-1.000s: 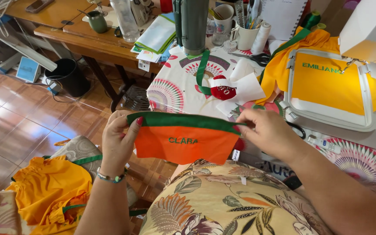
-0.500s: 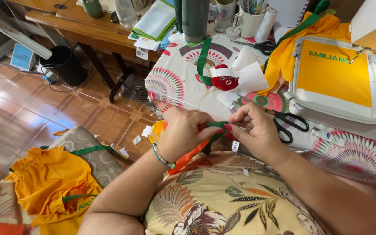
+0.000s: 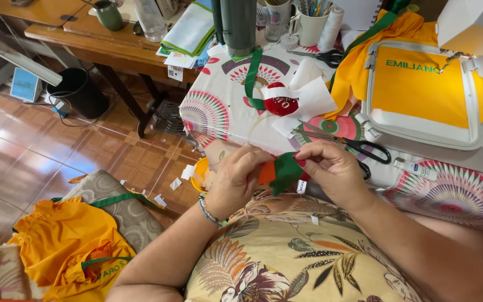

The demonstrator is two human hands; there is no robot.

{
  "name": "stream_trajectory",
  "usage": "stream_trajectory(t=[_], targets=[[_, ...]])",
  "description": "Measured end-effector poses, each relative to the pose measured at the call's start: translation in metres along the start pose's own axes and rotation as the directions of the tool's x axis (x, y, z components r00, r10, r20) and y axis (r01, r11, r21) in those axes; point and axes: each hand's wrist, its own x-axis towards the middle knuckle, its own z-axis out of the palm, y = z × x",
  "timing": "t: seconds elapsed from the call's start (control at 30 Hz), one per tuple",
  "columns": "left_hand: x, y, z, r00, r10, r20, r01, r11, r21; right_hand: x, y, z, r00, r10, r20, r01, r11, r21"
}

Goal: Turning a fabric pouch inside out, shaping the corners, and trimming excess material with scissors

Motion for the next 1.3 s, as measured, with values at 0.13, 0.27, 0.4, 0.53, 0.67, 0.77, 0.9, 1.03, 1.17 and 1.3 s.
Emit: stream_trajectory(t=[0.13, 0.27, 0.4, 0.53, 0.67, 0.77, 0.9, 1.03, 1.17, 1.3], targets=[[0.001, 0.01, 0.002, 1.0, -0.004, -0.006, 0.003, 0.997, -0.072, 0.0, -0.01, 0.003, 0.997, 0.078, -0.025, -0.075, 0.992, 0.106], [-0.002, 0.008, 0.007, 0.999, -0.031, -0.011, 0.03, 0.995, -0.098, -0.005, -0.01, 0.005, 0.989, 0.145, -0.002, -0.143, 0.979, 0.143], [-0.008, -0.001, 0.013, 0.997, -0.033, -0.067, 0.03, 0.999, -0.042, -0.007, -0.017, 0.005, 0.997, 0.075, 0.008, -0.075, 0.997, 0.009], [-0.01, -0.003, 0.019, 0.991, -0.048, -0.127, 0.041, 0.997, -0.061, -0.005, -0.033, 0.002, 0.996, -0.078, 0.032, 0.084, 0.956, -0.282], [-0.012, -0.004, 0.021, 0.989, -0.045, -0.144, 0.04, 0.999, -0.035, -0.004, -0.034, 0.003, 0.993, -0.112, 0.046, 0.121, 0.927, -0.354], [-0.014, -0.004, 0.023, 0.988, -0.052, -0.146, 0.045, 0.998, -0.047, -0.004, -0.03, 0.003, 0.993, -0.097, 0.061, 0.112, 0.928, -0.355], [-0.02, -0.01, 0.022, 0.986, -0.097, -0.135, 0.088, 0.994, -0.069, 0.001, -0.036, 0.003, 0.993, -0.062, 0.1, 0.088, 0.956, -0.279], [-0.006, 0.012, 0.006, 0.995, -0.028, -0.093, 0.036, 0.996, 0.082, -0.001, -0.022, 0.01, 0.991, 0.037, 0.125, -0.016, 0.986, -0.167], [-0.004, 0.022, 0.006, 0.987, 0.156, -0.044, -0.125, 0.905, 0.406, 0.003, -0.026, 0.016, 0.979, 0.149, 0.14, -0.13, 0.982, -0.137], [-0.014, 0.003, 0.016, 0.99, 0.137, -0.037, -0.106, 0.887, 0.45, 0.007, -0.022, 0.019, 0.968, 0.213, 0.132, -0.191, 0.969, -0.159]])
